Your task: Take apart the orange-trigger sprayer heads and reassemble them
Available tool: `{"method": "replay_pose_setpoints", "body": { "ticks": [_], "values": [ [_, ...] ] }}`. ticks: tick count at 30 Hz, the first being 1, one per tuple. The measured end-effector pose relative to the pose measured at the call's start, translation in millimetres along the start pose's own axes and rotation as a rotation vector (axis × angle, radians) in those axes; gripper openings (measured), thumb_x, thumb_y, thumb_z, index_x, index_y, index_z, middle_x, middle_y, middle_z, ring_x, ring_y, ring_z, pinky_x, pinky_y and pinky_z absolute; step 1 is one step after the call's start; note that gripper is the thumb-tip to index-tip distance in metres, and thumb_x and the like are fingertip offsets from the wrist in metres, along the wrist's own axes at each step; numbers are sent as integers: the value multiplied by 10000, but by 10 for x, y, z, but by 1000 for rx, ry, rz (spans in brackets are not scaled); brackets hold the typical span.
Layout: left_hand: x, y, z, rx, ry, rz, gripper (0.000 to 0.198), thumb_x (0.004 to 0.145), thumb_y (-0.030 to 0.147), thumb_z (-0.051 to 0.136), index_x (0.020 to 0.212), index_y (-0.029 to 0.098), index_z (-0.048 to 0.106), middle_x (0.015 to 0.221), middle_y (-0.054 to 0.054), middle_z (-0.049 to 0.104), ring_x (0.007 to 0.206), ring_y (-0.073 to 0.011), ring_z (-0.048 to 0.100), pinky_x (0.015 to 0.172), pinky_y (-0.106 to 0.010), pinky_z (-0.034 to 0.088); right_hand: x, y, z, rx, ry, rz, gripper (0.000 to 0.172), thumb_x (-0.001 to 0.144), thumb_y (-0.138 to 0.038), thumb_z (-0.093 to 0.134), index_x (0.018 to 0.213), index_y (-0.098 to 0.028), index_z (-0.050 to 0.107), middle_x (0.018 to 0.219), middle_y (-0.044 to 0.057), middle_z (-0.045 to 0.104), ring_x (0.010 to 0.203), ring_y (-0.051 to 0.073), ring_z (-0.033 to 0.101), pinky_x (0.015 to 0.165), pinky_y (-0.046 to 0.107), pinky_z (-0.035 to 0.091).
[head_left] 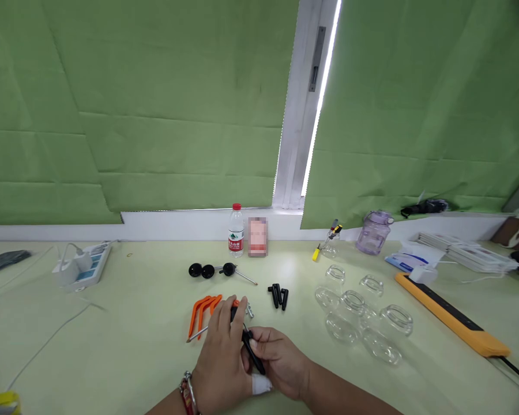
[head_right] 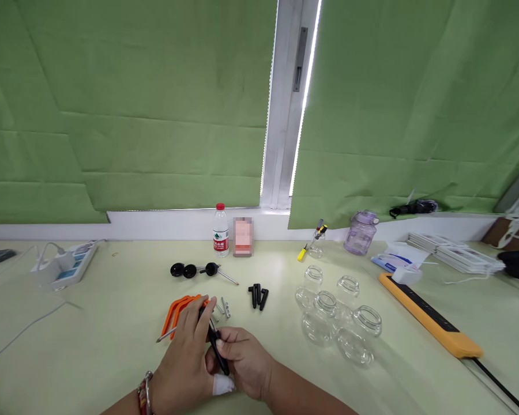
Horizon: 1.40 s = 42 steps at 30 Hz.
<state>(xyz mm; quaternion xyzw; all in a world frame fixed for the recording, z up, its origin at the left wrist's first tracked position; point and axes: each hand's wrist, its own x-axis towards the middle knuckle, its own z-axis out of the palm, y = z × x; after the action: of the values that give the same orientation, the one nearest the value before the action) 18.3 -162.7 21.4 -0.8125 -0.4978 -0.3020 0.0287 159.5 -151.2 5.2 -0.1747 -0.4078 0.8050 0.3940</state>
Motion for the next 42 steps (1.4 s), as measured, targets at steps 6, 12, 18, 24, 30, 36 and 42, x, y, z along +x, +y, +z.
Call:
{"method": "replay_pose_setpoints", "body": {
  "ticks": [6, 12, 18, 24, 30, 36, 42],
  "values": [
    [5, 35, -6, 39, 31, 22, 979, 523, 319, 641, 1398, 103, 257, 1338, -223, 332, 1244, -411, 305, 976, -563, 328, -2, 19, 2, 13, 12, 13, 237, 778, -304, 635, 807, -69, 630, 651, 62, 613, 561, 107, 498, 576, 231, 317],
    [-14, 56, -5, 37, 68, 50, 897, 580, 295, 601, 1390, 98, 268, 1284, -215, 377, 1231, -390, 326, 971, -556, 333, 1, 16, 6, 14, 21, 42, 263, 774, -338, 639, 842, -85, 613, 647, 55, 621, 546, 109, 522, 547, 222, 336],
    [-36, 37, 12, -3, 47, 41, 942, 548, 341, 641, 1387, 125, 271, 1305, -210, 376, 1224, -405, 337, 969, -560, 334, -1, 10, 21, 21, 11, 63, 321, 734, -359, 680, 899, -95, 601, 643, 51, 624, 536, 114, 530, 560, 234, 353],
    [-51, 50, 8, -12, 4, 13, 948, 515, 337, 657, 1368, 121, 305, 1297, -208, 370, 1227, -415, 326, 971, -555, 337, 4, 17, 40, 30, 21, 53, 316, 691, -343, 715, 861, -96, 615, 628, 35, 609, 519, 100, 504, 556, 228, 341],
    [13, 44, -57, -53, -5, 45, 866, 539, 298, 617, 1332, 97, 333, 1196, -192, 458, 1168, -382, 407, 963, -533, 355, -4, 23, 10, 13, 15, 86, 296, 732, -337, 679, 904, -106, 612, 672, 36, 622, 555, 103, 526, 585, 231, 361],
    [26, 23, -233, -257, -160, -67, 1014, 484, 386, 716, 1354, 161, 245, 1249, -186, 452, 1135, -387, 447, 925, -544, 387, -7, -157, -142, -160, -70, 133, 341, 690, -306, 674, 947, -87, 621, 718, 67, 642, 640, 162, 598, 650, 290, 410],
    [88, 58, -473, -688, -469, -294, 850, 573, 328, 684, 1302, 245, 255, 998, -66, 565, 866, -239, 560, 735, -372, 478, 68, -319, -414, -1057, 369, -158, 225, 823, -232, 460, 947, -160, 634, 864, 68, 625, 753, 165, 564, 705, 301, 418]
  ]
}}
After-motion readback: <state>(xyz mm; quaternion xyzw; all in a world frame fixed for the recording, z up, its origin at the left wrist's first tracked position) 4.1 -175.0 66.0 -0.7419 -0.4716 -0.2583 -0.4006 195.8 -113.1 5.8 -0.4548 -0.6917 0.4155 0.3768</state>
